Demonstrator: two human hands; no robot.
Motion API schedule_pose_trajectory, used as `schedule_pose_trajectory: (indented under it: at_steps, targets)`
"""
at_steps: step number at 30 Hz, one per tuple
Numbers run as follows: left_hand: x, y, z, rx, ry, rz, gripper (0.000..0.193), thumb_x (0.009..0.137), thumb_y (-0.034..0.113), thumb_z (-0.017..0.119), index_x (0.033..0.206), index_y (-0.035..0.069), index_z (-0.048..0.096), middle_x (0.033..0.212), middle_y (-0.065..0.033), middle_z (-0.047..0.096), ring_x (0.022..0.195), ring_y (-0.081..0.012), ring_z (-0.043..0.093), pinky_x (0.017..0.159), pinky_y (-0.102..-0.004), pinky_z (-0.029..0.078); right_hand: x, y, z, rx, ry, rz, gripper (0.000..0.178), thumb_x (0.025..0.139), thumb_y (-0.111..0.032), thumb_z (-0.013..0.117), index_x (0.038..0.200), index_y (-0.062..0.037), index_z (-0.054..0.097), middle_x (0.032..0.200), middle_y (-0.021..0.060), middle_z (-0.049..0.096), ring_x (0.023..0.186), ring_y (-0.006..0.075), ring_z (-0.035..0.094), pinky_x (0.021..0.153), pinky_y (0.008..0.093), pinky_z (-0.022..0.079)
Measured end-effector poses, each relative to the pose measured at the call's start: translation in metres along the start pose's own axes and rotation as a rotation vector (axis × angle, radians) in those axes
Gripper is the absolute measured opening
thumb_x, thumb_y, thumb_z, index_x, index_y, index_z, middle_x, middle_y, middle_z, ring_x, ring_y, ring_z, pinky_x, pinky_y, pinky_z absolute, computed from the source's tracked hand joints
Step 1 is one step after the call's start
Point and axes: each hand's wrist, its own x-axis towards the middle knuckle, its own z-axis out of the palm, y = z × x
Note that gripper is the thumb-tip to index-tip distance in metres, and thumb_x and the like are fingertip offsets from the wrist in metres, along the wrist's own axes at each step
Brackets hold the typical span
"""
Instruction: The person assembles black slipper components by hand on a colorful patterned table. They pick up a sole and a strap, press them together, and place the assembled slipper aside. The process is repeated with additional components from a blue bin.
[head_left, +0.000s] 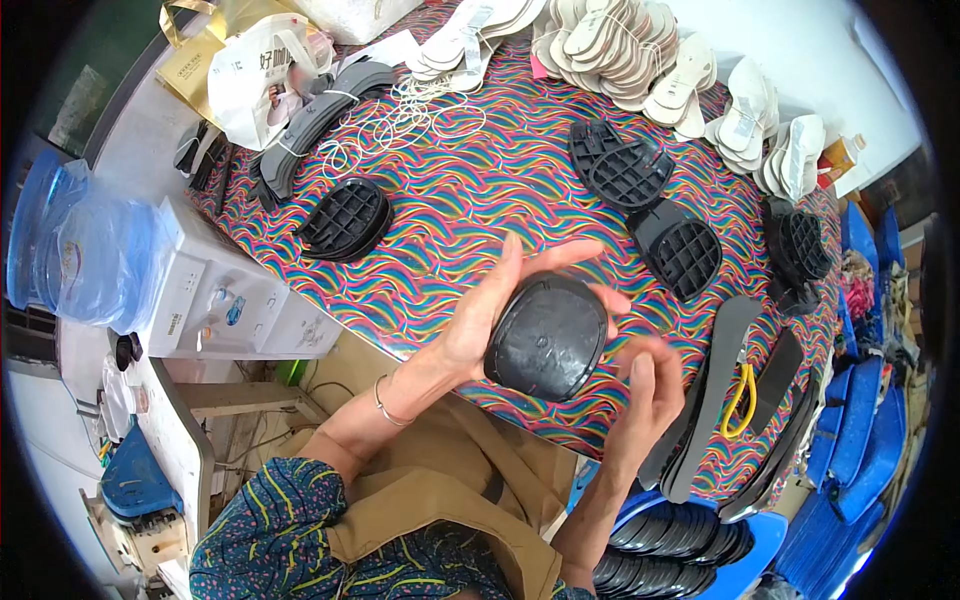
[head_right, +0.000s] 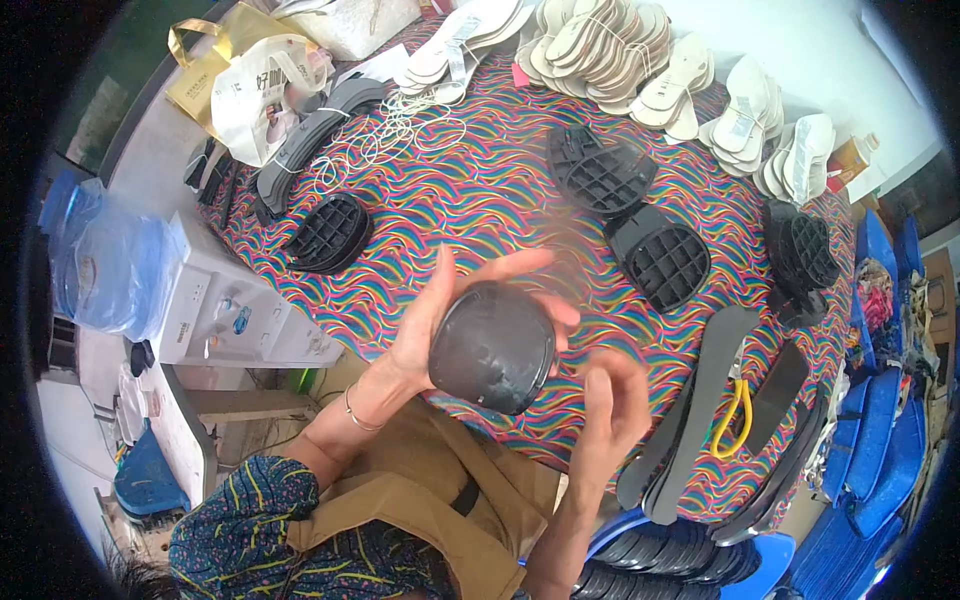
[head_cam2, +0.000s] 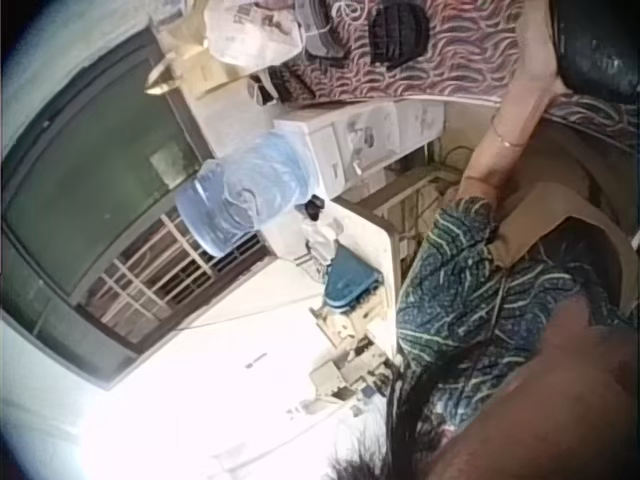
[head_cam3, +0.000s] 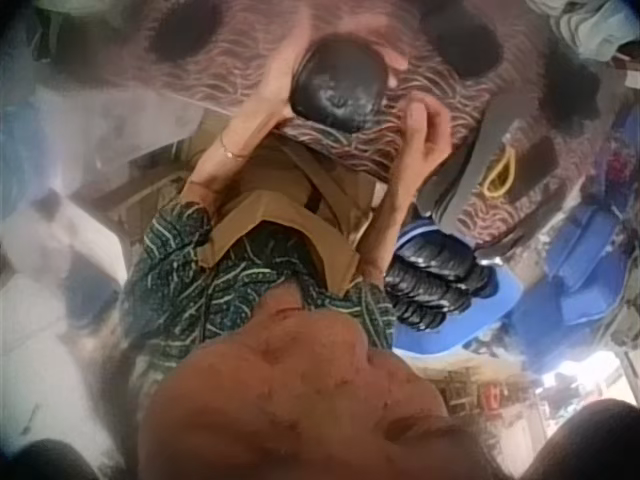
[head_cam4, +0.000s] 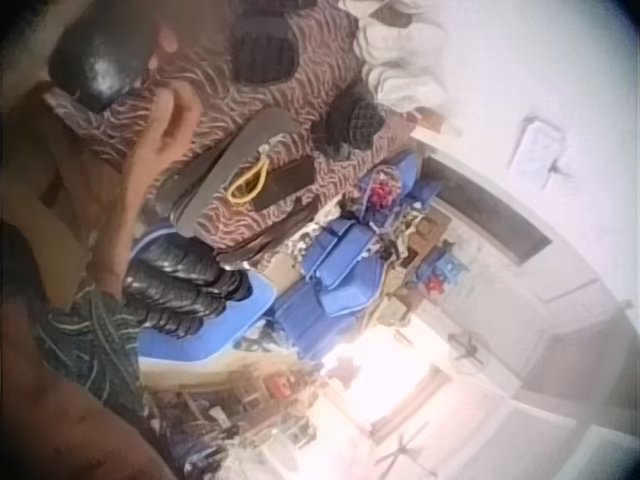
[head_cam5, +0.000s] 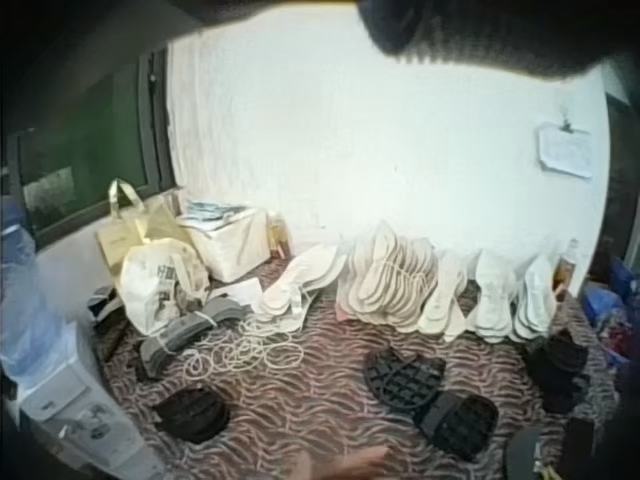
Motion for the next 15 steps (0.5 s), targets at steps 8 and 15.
schedule_pose_trajectory:
  at_steps: [8,15]
  targets:
    - [-0.009,-0.004,0.035,0.340,0.317,-0.022,0.080,0.101,0.063,0.021,0.152,0.002,0.027,0.143,-0.0151,0.045,0.130,-0.0239,0.047,0.110,-0.0389,0.037,0.035,-0.040,0.049,0.070,-0.330,-0.055,0.023,0.079,0.005,0.066,0.101,-0.0006,0.065,0.105,0.0046,0.061,0.094,0.0136,0.061,0.082,0.0266,0.048]
    - [-0.011,-0.002,0.025,0.371,0.279,0.008,0.074,0.103,0.057,0.026,0.152,0.001,0.025,0.143,-0.0145,0.043,0.128,-0.0227,0.047,0.108,-0.0372,0.037,0.032,-0.033,0.055,0.248,-0.305,0.045,0.020,0.077,0.007,0.062,0.096,0.0012,0.063,0.103,0.0030,0.060,0.093,0.0119,0.060,0.086,0.0256,0.047]
